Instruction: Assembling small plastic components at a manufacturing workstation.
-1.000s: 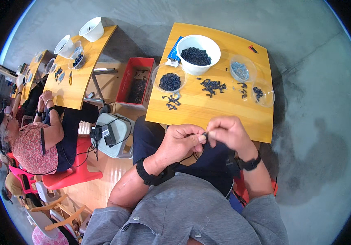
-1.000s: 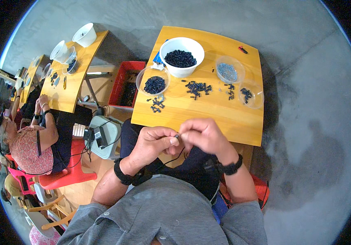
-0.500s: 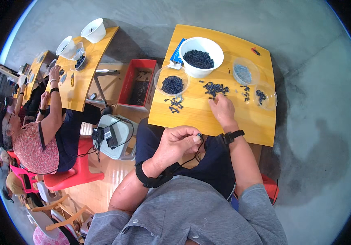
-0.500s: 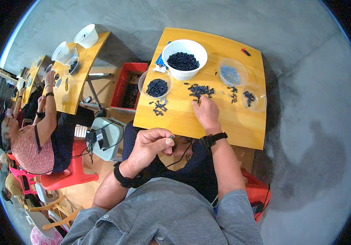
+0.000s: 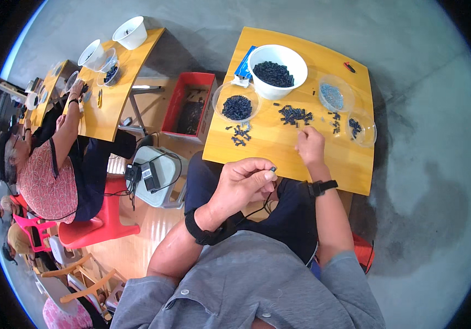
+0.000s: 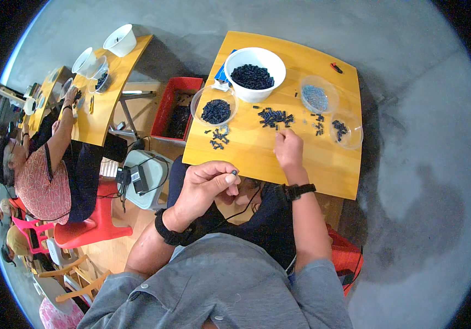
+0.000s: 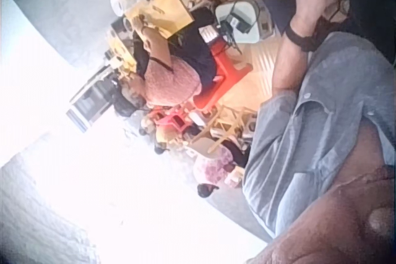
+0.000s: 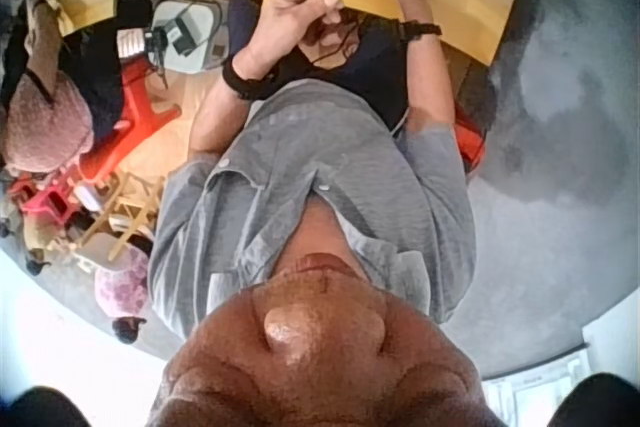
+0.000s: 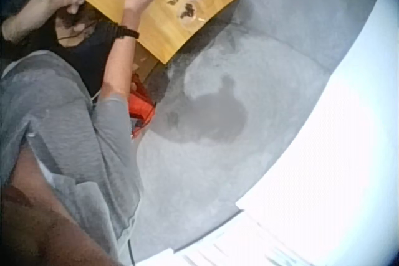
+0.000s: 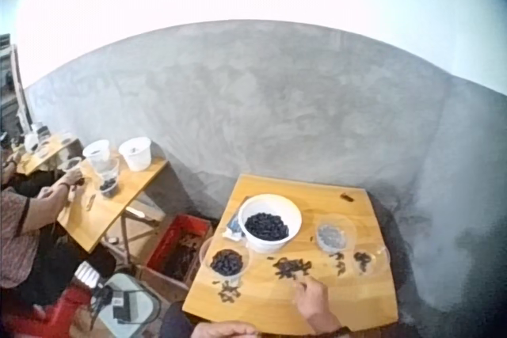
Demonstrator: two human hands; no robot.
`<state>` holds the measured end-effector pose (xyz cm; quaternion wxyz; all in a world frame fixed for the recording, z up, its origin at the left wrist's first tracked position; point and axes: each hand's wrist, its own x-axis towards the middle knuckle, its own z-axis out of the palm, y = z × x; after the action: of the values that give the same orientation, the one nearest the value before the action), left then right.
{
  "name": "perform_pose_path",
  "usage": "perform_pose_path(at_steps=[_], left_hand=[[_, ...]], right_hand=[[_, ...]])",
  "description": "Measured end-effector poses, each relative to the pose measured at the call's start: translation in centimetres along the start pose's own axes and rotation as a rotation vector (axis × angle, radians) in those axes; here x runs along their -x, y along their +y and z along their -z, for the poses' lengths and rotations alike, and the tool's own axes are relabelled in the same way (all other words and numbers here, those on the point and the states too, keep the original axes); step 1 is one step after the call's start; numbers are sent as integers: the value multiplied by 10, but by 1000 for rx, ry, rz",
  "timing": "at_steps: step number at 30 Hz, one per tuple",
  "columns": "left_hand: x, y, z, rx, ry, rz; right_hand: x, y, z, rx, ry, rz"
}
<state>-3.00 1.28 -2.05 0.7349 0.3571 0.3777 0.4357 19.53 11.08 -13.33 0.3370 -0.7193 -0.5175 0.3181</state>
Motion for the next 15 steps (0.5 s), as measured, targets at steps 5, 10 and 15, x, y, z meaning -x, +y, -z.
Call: perform_pose_path(at_steps=[5,10,15], left_hand=[[0,2,-7,-14,9,-6],[2,0,-9,-31,8,-31],[6,1,-14,-17,-9,-41]], right_hand=[[26,-16,25,-356,-98,-50],[65,-67,55,-529,-265,70],[104,-112,75,-565,-418,232]])
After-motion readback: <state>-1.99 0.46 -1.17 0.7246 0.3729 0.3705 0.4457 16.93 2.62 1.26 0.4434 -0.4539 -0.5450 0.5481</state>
